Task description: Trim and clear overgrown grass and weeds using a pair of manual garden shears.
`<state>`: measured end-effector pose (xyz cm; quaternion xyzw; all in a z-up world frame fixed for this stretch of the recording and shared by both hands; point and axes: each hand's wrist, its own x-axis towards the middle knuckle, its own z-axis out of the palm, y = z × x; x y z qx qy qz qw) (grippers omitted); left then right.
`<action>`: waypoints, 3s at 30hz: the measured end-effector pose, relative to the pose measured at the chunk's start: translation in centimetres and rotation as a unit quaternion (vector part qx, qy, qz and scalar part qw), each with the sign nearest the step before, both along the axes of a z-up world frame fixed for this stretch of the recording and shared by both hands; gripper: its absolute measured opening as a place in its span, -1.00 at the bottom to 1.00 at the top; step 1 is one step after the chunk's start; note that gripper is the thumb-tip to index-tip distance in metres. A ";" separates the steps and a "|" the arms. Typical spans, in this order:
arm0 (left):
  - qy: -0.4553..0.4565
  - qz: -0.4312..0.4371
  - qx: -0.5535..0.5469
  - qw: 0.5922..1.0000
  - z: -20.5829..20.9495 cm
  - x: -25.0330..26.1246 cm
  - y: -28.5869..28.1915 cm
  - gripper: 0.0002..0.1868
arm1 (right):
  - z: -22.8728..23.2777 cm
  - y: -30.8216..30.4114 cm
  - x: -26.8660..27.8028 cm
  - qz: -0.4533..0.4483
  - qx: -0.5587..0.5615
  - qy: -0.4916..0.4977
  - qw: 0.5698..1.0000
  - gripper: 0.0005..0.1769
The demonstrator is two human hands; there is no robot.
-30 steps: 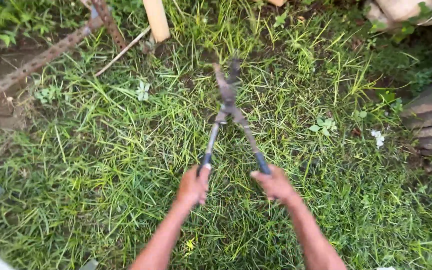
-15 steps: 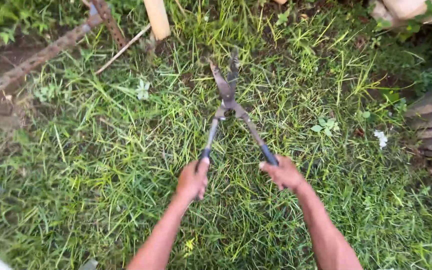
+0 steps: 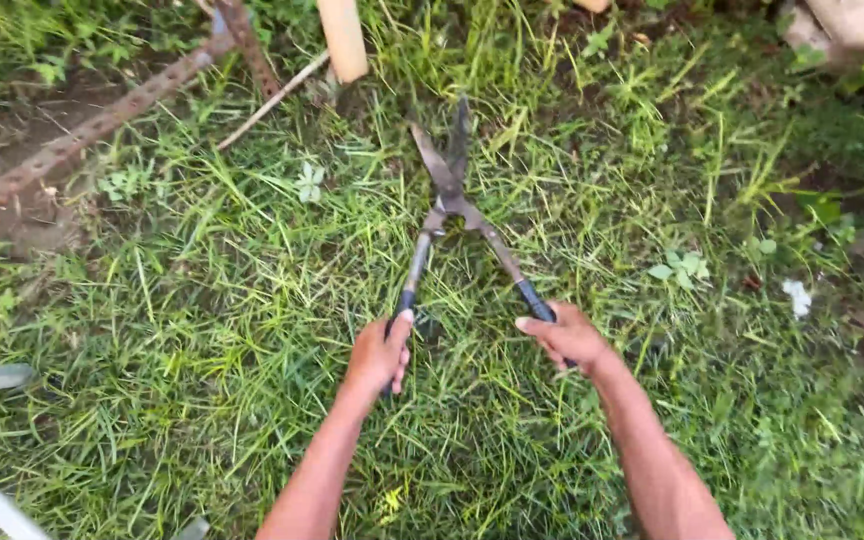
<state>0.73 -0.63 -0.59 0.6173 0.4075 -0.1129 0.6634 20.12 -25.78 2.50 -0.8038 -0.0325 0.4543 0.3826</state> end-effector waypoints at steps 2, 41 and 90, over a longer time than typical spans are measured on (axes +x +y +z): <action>-0.002 0.016 -0.008 1.000 1.7 2.5 0.8 -0.55 | 0.0 2.4 0.5 -0.020 0.019 0.040 0.999 -0.62; -0.048 0.048 0.172 0.983 -5.8 6.4 4.4 -0.50 | -2.7 11.0 -0.6 -0.029 0.016 -0.007 0.999 -0.70; 0.048 -0.165 -0.012 0.985 2.7 6.2 1.3 -0.61 | -2.1 -3.5 -1.9 -0.137 -0.001 0.052 0.989 -0.63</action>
